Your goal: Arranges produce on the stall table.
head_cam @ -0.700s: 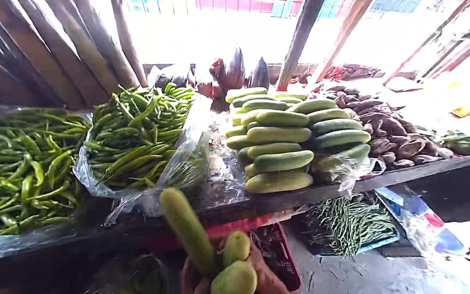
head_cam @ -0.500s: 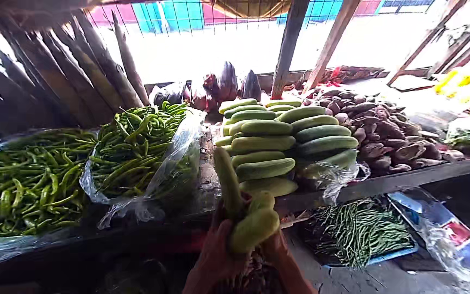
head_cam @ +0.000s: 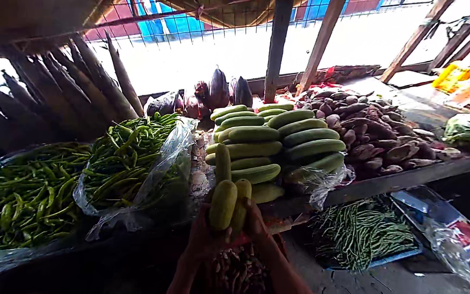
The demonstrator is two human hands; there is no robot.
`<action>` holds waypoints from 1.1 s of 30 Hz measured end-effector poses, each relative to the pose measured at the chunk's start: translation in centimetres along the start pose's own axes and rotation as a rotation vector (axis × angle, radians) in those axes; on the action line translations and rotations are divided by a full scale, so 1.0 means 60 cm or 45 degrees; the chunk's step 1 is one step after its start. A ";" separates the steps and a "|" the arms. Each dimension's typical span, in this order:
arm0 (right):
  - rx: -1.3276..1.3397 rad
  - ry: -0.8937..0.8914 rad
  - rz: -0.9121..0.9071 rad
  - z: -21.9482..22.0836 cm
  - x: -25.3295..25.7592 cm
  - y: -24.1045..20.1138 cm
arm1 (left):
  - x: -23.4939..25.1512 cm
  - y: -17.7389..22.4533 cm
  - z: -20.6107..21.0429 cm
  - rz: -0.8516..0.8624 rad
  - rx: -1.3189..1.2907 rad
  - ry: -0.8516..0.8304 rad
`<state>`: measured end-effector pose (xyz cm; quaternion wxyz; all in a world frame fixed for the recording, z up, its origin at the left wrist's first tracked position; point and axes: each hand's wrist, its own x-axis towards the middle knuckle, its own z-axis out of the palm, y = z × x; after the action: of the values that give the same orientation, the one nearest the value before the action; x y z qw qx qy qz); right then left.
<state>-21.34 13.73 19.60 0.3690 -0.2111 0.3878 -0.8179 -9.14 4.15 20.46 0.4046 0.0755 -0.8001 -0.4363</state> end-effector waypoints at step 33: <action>0.247 0.562 -0.213 -0.136 0.207 -0.201 | 0.483 -0.171 0.207 -0.047 1.109 -0.672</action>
<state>-39.70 13.27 24.88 0.2249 -0.0223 0.3599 -0.9052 -39.54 -7.87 25.89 0.1120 0.1386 -0.9812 -0.0734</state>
